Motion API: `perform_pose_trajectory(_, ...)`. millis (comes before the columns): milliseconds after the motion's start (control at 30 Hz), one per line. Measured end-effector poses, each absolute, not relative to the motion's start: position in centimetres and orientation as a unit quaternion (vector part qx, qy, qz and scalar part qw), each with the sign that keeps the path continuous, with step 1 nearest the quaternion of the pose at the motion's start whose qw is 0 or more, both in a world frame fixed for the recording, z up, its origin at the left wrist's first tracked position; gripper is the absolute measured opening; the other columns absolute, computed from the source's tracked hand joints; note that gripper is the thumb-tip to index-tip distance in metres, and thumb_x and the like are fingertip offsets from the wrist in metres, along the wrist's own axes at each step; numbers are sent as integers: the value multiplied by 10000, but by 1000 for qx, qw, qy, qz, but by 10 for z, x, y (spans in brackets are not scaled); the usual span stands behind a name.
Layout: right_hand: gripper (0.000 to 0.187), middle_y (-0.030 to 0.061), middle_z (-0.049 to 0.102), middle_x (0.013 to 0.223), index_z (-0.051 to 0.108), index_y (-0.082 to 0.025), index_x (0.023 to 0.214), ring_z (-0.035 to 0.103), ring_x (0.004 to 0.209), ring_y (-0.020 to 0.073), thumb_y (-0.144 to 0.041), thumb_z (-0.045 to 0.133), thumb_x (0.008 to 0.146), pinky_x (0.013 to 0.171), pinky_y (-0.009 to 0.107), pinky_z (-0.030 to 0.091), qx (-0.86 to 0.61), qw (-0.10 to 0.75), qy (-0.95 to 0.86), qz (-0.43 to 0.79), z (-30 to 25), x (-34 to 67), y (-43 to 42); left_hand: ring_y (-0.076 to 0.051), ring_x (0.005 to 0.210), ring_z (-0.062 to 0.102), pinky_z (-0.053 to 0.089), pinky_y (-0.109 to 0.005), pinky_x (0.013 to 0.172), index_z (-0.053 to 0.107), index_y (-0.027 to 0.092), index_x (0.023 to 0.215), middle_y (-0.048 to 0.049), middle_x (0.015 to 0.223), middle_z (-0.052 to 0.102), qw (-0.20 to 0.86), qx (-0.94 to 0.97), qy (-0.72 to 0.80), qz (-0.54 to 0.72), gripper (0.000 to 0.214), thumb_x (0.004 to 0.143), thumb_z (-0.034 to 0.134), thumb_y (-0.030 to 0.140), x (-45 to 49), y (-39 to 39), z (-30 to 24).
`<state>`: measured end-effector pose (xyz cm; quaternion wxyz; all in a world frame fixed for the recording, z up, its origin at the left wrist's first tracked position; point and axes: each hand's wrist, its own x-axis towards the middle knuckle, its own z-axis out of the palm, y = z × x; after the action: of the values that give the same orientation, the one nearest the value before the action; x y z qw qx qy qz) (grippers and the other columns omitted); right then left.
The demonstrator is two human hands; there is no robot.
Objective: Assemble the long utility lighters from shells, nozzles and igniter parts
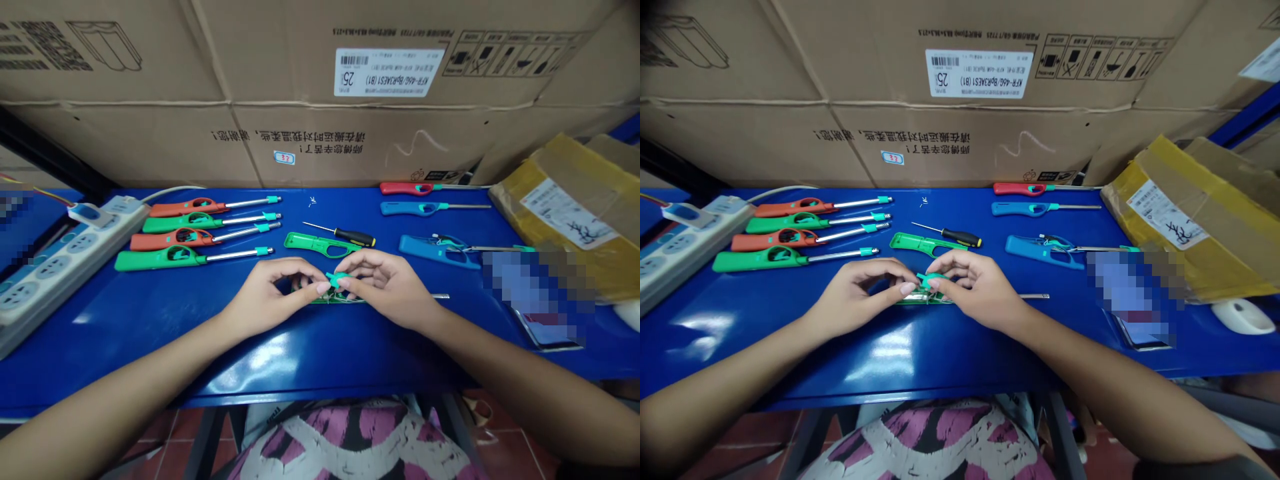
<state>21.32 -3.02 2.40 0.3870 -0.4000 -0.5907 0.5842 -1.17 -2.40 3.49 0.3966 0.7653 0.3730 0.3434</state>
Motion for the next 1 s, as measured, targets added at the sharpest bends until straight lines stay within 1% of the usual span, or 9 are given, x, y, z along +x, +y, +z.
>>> perform_pose_trajectory(100, 124, 12, 725, 886, 680, -197, 978, 698, 797, 116, -225, 694, 858, 703, 234, 574, -398, 381, -647, 527, 23, 211, -34, -105, 644, 604, 473, -210, 605, 734, 148, 833, -20, 744, 711, 365, 769, 385, 356, 173, 909, 694, 298, -10, -26, 34)
perform_pose_trajectory(333, 146, 11, 756, 949, 679, -211, 1046, 732, 841, 122, -191, 620, 914, 787, 247, 602, -386, 380, -705, 457, 20, 212, -36, -98, 664, 580, 463, -218, 643, 733, 158, 863, -2, 741, 676, 290, 815, 350, 360, 132, 943, 652, 225, -12, -25, 28)
perform_pose_trajectory(433, 154, 11, 746, 995, 676, -217, 1063, 724, 807, 111, -206, 643, 913, 757, 231, 605, -386, 374, -742, 402, 20, 212, -38, -104, 672, 575, 462, -227, 656, 730, 156, 863, 2, 726, 665, 262, 823, 341, 370, 112, 937, 662, 207, -11, -26, 26)
perform_pose_trajectory(500, 201, 20, 730, 1041, 666, -218, 1092, 716, 802, 112, -250, 694, 896, 737, 228, 602, -378, 365, -774, 353, 21, 212, -40, -107, 677, 573, 462, -232, 668, 725, 155, 859, 3, 720, 662, 249, 826, 337, 377, 105, 934, 666, 196, -10, -26, 26)
perform_pose_trajectory(567, 249, 40, 718, 1067, 652, -208, 1119, 713, 877, 140, -283, 716, 891, 777, 253, 599, -365, 356, -810, 290, 21, 213, -41, -110, 686, 574, 465, -237, 682, 720, 157, 853, 4, 725, 670, 241, 827, 336, 381, 101, 932, 668, 190, -10, -27, 25)
perform_pose_trajectory(700, 208, 73, 721, 1069, 638, -188, 1134, 687, 1029, 194, -256, 648, 938, 894, 324, 574, -360, 343, -845, 195, 19, 214, -41, -110, 679, 562, 465, -245, 691, 708, 161, 837, 10, 723, 671, 230, 827, 336, 388, 104, 930, 667, 183, -8, -28, 23)
perform_pose_trajectory(867, 227, 86, 734, 1109, 647, -180, 1170, 677, 1048, 210, -260, 606, 961, 924, 359, 553, -365, 325, -849, 200, 20, 214, -41, -110, 663, 551, 463, -250, 678, 690, 161, 819, 8, 711, 657, 228, 824, 345, 389, 142, 948, 641, 197, -7, -28, 23)
perform_pose_trajectory(933, 229, 79, 744, 1081, 668, -184, 1156, 693, 955, 196, -284, 608, 960, 860, 340, 562, -384, 321, -829, 251, 23, 213, -43, -116, 666, 554, 464, -255, 671, 682, 159, 824, 1, 715, 652, 233, 826, 344, 382, 161, 963, 617, 207, -7, -28, 24)
perform_pose_trajectory(1000, 188, 47, 751, 938, 705, -192, 1050, 685, 775, 155, -311, 584, 969, 706, 284, 556, -411, 314, -782, 348, 29, 211, -44, -127, 693, 568, 474, -265, 687, 675, 159, 846, -13, 739, 665, 234, 839, 324, 369, 160, 976, 593, 206, -7, -28, 26)
